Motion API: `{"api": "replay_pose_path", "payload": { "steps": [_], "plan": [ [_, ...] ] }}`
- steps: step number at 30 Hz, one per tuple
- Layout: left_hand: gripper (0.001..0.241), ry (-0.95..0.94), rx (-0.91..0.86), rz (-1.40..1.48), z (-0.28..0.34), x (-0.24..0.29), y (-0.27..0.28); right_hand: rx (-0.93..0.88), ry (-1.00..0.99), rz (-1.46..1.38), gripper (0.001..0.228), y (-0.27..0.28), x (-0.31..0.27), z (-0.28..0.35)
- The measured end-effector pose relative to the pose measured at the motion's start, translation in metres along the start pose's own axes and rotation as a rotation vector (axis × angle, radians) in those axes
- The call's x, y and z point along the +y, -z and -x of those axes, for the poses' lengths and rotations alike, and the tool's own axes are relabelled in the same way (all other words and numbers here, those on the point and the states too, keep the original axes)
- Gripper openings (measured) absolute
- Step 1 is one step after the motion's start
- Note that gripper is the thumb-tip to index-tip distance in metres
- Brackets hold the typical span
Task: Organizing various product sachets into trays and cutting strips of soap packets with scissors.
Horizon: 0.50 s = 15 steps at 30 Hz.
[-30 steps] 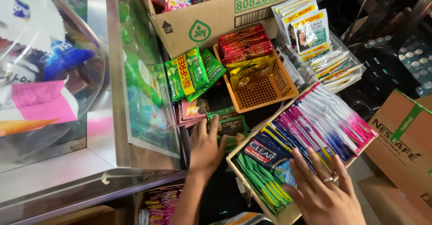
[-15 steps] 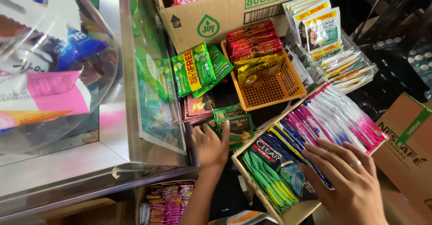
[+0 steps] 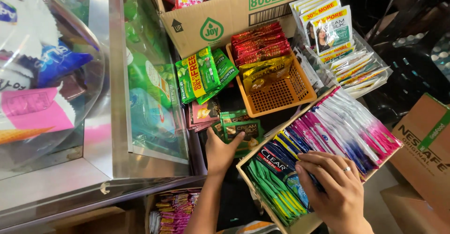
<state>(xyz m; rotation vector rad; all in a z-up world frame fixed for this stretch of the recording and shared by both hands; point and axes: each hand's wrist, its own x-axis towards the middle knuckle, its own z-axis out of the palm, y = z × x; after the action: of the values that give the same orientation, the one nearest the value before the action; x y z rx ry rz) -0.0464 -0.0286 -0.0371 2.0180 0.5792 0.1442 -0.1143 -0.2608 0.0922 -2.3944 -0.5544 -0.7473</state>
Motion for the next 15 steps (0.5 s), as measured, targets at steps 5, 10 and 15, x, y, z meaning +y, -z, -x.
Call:
{"api": "replay_pose_path", "payload": {
  "steps": [5, 10, 15],
  "plan": [
    [0.068, 0.071, -0.02, 0.271, -0.001, -0.001, -0.007, 0.001, -0.009, -0.006, 0.008, -0.001, 0.001, 0.002],
    [0.058, 0.032, -0.139, 0.565, -0.011, -0.001, -0.022, -0.009, 0.018, 0.004, 0.013, 0.0, 0.005, 0.004],
    [0.061, -0.022, -0.01, 0.401, -0.013, 0.014, -0.022, -0.033, 0.012, 0.001, 0.015, 0.0, 0.006, 0.005]
  ]
}}
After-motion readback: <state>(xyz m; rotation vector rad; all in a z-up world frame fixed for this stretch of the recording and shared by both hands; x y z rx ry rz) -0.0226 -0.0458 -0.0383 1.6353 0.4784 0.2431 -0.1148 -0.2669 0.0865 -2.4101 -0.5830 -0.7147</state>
